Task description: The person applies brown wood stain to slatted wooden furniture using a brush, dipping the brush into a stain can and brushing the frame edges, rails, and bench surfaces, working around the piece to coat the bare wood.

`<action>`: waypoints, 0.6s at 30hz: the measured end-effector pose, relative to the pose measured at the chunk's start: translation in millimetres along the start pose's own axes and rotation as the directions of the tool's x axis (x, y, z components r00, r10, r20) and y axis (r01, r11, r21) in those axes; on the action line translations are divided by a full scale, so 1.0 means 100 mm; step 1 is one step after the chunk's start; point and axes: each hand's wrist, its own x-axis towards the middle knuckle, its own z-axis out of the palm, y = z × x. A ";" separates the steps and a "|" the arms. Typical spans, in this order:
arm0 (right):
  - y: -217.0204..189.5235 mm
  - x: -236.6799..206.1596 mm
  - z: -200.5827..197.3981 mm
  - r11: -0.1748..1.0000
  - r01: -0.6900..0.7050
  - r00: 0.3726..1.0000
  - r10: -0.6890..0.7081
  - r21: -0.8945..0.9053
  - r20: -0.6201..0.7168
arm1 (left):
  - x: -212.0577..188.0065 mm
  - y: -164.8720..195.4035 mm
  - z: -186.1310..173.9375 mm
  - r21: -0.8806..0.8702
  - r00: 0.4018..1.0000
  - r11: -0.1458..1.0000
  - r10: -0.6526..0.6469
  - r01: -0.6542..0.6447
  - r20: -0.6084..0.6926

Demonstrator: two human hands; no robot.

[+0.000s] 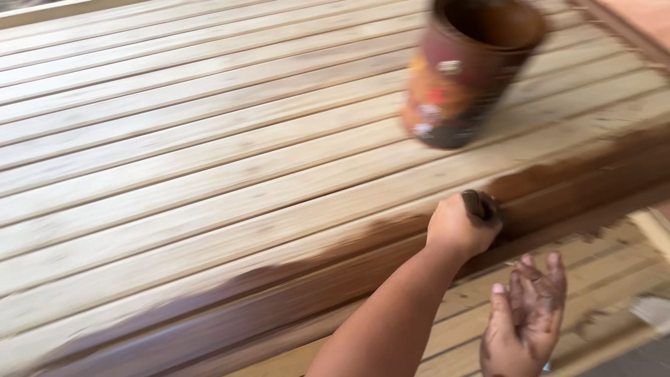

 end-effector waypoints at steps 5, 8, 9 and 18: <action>-0.12 -0.53 0.78 0.986 -0.010 0.995 -0.007 0.166 0.101 | -0.84 -0.54 -1.19 0.004 0.999 0.999 0.038 -0.038 0.011; -0.31 -0.97 1.31 0.971 -0.036 0.985 -0.006 0.237 0.172 | -1.46 -0.87 -2.03 -0.019 0.999 0.999 -0.039 0.040 0.006; -0.40 -1.12 1.48 0.965 -0.041 0.980 -0.011 0.258 0.198 | -1.68 -1.00 -2.34 0.011 0.995 0.995 -0.099 0.099 0.011; -1.09 -2.42 2.97 0.923 -0.144 0.926 -0.002 0.357 0.378 | -3.75 -2.19 -5.06 -0.079 0.902 0.900 -0.431 0.428 -0.034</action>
